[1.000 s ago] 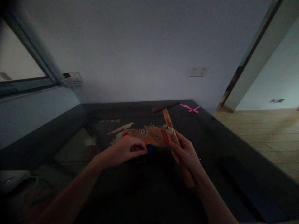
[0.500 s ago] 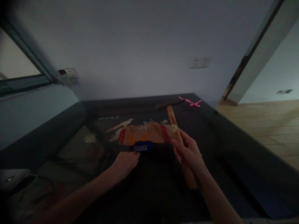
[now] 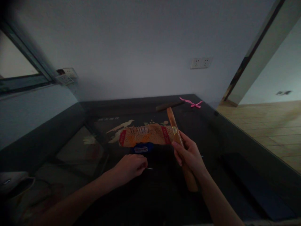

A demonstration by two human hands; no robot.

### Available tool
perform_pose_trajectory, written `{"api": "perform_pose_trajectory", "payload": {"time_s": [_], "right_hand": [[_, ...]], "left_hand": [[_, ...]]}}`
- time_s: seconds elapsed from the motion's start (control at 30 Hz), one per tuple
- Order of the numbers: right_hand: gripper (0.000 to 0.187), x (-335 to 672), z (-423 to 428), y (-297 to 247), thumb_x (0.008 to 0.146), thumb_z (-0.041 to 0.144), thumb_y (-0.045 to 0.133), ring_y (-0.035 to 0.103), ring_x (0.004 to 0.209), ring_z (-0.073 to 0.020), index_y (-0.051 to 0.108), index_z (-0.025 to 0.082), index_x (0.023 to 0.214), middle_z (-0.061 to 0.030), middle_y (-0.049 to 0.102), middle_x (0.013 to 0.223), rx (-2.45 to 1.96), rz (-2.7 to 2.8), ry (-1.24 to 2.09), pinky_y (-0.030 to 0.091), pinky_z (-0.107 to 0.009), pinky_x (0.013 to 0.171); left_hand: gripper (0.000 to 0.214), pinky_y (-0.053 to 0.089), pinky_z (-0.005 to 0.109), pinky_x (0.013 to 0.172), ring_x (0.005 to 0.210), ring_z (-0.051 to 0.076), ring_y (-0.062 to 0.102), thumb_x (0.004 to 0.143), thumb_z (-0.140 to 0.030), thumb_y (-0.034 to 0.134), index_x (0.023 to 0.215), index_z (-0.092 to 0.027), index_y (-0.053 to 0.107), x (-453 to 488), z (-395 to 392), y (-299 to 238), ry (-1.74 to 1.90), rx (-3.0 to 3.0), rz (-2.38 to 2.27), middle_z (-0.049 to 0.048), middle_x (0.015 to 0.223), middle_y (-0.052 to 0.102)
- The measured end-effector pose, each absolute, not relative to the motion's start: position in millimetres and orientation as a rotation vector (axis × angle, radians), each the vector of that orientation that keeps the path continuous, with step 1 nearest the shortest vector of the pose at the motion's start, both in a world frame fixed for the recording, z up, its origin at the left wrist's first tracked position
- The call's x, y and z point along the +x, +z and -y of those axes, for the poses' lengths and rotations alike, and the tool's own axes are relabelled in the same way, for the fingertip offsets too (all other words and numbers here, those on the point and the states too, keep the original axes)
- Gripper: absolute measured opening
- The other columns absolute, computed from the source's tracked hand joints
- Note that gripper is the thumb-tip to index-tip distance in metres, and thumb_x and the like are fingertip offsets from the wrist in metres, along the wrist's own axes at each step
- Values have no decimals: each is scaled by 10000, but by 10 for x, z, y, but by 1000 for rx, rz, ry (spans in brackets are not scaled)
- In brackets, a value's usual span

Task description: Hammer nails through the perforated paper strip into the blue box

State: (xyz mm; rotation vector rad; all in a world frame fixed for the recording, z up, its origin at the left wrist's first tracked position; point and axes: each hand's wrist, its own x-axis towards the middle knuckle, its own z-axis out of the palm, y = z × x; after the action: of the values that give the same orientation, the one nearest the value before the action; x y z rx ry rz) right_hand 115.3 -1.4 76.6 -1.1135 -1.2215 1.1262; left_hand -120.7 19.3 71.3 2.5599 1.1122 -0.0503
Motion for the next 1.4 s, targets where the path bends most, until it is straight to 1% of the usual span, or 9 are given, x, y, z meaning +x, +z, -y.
{"api": "perform_pose_trajectory", "payload": {"time_s": [0.33, 0.47, 0.57, 0.7, 0.8, 0.87, 1.0, 1.2, 1.4], "right_hand": [[703, 1144, 29, 770, 829, 333, 615, 356, 281, -50, 310, 78, 1408, 102, 459, 397, -1114, 1200, 1144, 297, -149, 281], [681, 1139, 41, 789, 822, 338, 620, 356, 279, -50, 340, 78, 1386, 101, 458, 390, -1125, 1210, 1132, 298, -147, 283], [691, 1129, 38, 800, 814, 348, 626, 352, 276, -52, 341, 80, 1383, 102, 454, 387, -1137, 1200, 1139, 300, -149, 277], [680, 1119, 25, 786, 815, 350, 629, 349, 279, -51, 353, 92, 1380, 104, 450, 388, -1136, 1171, 1155, 296, -146, 279], [657, 1124, 23, 758, 827, 343, 620, 349, 280, -47, 358, 108, 1382, 104, 452, 392, -1112, 1171, 1154, 281, -138, 282], [642, 1127, 28, 746, 835, 340, 612, 349, 279, -47, 362, 110, 1380, 103, 453, 391, -1099, 1194, 1159, 280, -138, 282], [645, 1117, 41, 752, 844, 337, 603, 352, 277, -51, 344, 116, 1392, 104, 453, 386, -1099, 1204, 1173, 292, -139, 280], [641, 1106, 55, 759, 846, 339, 605, 364, 283, -52, 346, 138, 1397, 97, 466, 401, -1115, 1200, 1179, 300, -138, 284], [637, 1101, 66, 780, 848, 343, 596, 357, 292, -55, 346, 127, 1393, 96, 461, 409, -1123, 1221, 1186, 310, -148, 288]], "left_hand": [[90, 466, 201, 652, 722, 115, 617, 782, -151, 629, 852, -171, 683, -1222, -199, 884, 342, 2227, -843, 11, 835, 678], [74, 490, 220, 733, 784, 127, 651, 807, -192, 638, 848, -164, 693, -1232, -155, 994, 456, 2056, -714, 20, 850, 710], [92, 509, 227, 719, 767, 137, 672, 808, -225, 649, 862, -166, 694, -1263, -143, 1132, 538, 1956, -739, 20, 813, 723], [183, 539, 251, 731, 759, 147, 687, 797, -235, 664, 971, -179, 671, -1247, -313, 1299, 885, 1846, -811, 20, 826, 730], [137, 543, 254, 732, 767, 157, 684, 769, -253, 691, 875, -167, 685, -1133, -610, 1310, 1186, 1885, -879, 32, 826, 724], [96, 539, 250, 710, 729, 151, 676, 776, -246, 680, 825, -164, 691, -1031, -822, 1254, 1279, 1947, -904, 28, 774, 714], [40, 512, 239, 670, 703, 145, 662, 785, -202, 663, 791, -175, 692, -893, -1082, 1106, 1295, 2101, -954, 13, 755, 709], [41, 479, 265, 737, 796, 169, 660, 794, -221, 665, 815, -212, 699, -919, -1133, 1037, 1208, 2347, -1092, 3, 835, 721], [74, 478, 274, 759, 786, 170, 654, 811, -254, 651, 845, -206, 695, -920, -1149, 1011, 1116, 2363, -1144, 9, 846, 719]]}}
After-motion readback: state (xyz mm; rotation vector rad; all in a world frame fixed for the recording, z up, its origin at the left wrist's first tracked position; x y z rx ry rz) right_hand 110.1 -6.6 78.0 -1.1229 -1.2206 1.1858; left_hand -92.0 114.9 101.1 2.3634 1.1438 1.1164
